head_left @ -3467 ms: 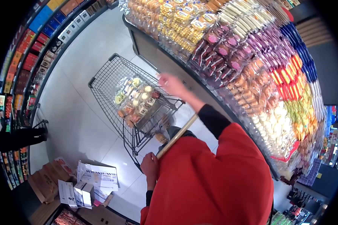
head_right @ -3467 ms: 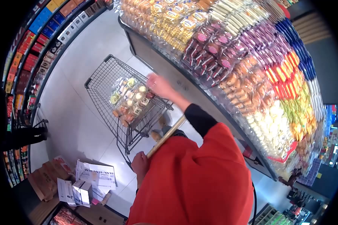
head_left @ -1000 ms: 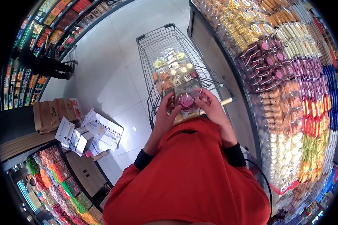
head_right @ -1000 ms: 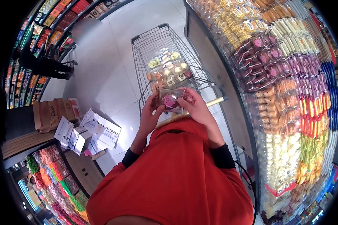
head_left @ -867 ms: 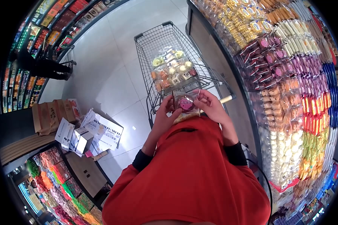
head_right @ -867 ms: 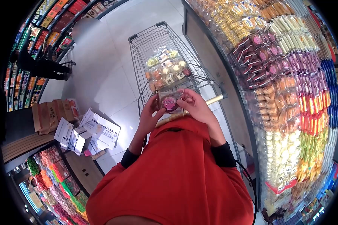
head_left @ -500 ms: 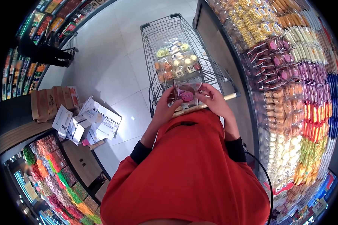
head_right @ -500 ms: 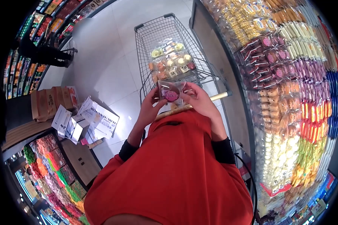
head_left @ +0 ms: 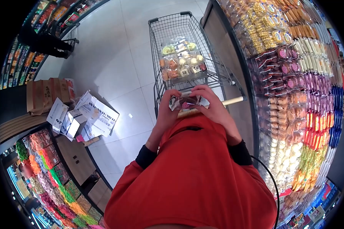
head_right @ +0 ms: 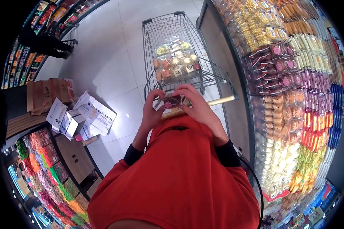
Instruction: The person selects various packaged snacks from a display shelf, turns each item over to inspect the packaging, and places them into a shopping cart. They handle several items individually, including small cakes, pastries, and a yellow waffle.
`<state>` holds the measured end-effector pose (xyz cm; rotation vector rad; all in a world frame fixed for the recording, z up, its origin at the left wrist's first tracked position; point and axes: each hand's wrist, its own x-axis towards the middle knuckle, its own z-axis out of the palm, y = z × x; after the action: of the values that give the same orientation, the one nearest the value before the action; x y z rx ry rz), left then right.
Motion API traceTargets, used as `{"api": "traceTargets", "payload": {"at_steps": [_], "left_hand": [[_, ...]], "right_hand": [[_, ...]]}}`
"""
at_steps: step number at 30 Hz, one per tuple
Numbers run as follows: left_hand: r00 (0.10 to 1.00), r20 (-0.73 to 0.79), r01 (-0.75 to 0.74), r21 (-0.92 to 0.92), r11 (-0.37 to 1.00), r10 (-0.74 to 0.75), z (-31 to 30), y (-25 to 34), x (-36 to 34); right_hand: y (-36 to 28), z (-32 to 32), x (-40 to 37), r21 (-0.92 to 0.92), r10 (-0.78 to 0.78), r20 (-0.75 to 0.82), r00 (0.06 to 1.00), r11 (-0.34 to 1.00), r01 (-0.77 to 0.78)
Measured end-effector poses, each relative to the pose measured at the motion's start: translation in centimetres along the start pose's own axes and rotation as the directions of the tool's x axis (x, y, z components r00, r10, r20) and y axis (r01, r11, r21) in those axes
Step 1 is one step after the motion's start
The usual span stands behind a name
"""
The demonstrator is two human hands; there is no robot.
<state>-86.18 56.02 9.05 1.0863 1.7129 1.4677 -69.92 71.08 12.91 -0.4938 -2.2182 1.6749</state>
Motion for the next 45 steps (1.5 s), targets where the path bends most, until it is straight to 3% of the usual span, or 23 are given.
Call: {"api": "traceTargets", "payload": {"at_steps": [3,5,7,9,12,14,15,16,18,19,21,23,24,26,27,29,34,39,41,43,45], "left_hand": [[1.0,-0.011,-0.015,0.022,1.0,0.015,-0.3,-0.5,0.0],[0.997,0.039,0.07,-0.006,0.998,-0.07,-0.2,-0.6,0.1],[0.991,0.062,0.118,-0.014,0.993,-0.117,0.5,-1.6,0.3],[0.981,0.076,0.177,-0.013,0.984,-0.176,1.3,-3.7,-0.3],[0.942,0.188,0.229,0.246,0.942,-0.278,2.7,-7.2,-1.7],[0.95,0.157,0.177,0.44,0.88,-0.269,3.9,-9.0,-2.4],[0.95,0.127,0.173,0.548,0.818,-0.286,4.5,-9.7,-2.8],[0.942,0.128,0.191,0.553,0.811,-0.309,5.0,-9.7,-3.2],[0.905,0.124,0.171,0.769,0.616,-0.406,5.6,-10.0,-3.1],[0.898,0.126,0.175,0.777,0.605,-0.422,5.6,-10.0,-3.1],[0.963,0.083,0.107,0.756,0.645,-0.258,5.8,-10.2,-2.9],[0.951,0.099,0.116,0.762,0.637,-0.292,6.0,-10.0,-3.0],[0.942,0.1,0.131,0.772,0.622,-0.322,6.0,-9.8,-2.8],[0.927,0.105,0.144,0.787,0.6,-0.36,5.7,-9.7,-2.2],[0.917,0.118,0.149,0.785,0.601,-0.381,5.7,-9.6,-2.1],[0.903,0.121,0.167,0.785,0.597,-0.412,5.7,-9.4,-1.8],[0.886,0.124,0.194,0.777,0.599,-0.448,5.5,-9.2,-0.7],[0.898,0.118,0.188,0.768,0.612,-0.424,5.4,-9.3,-0.2],[0.912,0.142,0.151,0.754,0.639,-0.384,5.1,-9.8,-0.3],[0.923,0.123,0.139,0.778,0.612,-0.366,5.2,-10.1,-0.6],[0.928,0.144,0.099,0.794,0.6,-0.344,5.2,-10.5,-0.9]], "right_hand": [[0.3,0.2,0.1,-0.027,-0.009,-0.032,0.999,1.0,0.008],[1.4,-0.8,0.0,0.036,0.114,-0.038,0.993,0.993,-0.112],[6.4,-1.7,-0.6,0.101,0.124,-0.042,0.991,0.988,-0.119],[9.7,-3.1,-0.1,0.381,0.31,-0.201,0.929,0.899,-0.217],[13.4,-6.5,3.0,0.403,0.316,-0.251,0.915,0.894,-0.198],[18.6,-8.0,5.0,0.436,0.53,-0.392,0.752,0.827,-0.355],[22.1,-8.5,6.2,0.446,0.543,-0.38,0.749,0.817,-0.366],[25.9,-8.8,7.2,0.419,0.596,-0.393,0.7,0.794,-0.441],[30.8,-8.5,9.9,0.406,0.653,-0.396,0.645,0.755,-0.515],[32.4,-7.5,11.3,0.37,0.694,-0.395,0.602,0.72,-0.587],[37.6,-6.0,14.1,0.346,0.74,-0.388,0.549,0.669,-0.658],[44.6,-3.2,15.3,0.118,0.702,-0.315,0.638,0.696,-0.708],[45.7,-2.3,15.8,0.135,0.715,-0.307,0.628,0.686,-0.715],[47.5,-0.5,17.0,-0.122,0.644,-0.327,0.692,0.697,-0.706],[48.2,0.2,17.5,-0.112,0.652,-0.321,0.687,0.694,-0.711],[48.8,1.1,18.5,-0.279,0.692,-0.239,0.681,0.623,-0.731],[50.4,2.5,18.8,-0.212,0.745,-0.09,0.661,0.634,-0.744],[44.5,0.0,19.4,-0.359,0.736,-0.173,0.654,0.571,-0.738],[42.8,-1.6,18.8,-0.308,0.647,-0.095,0.757,0.704,-0.64],[34.5,-5.9,19.2,-0.25,0.63,0.004,0.776,0.752,-0.61],[31.8,-8.5,17.2,0.103,0.564,-0.135,0.815,0.826,-0.554]]}}
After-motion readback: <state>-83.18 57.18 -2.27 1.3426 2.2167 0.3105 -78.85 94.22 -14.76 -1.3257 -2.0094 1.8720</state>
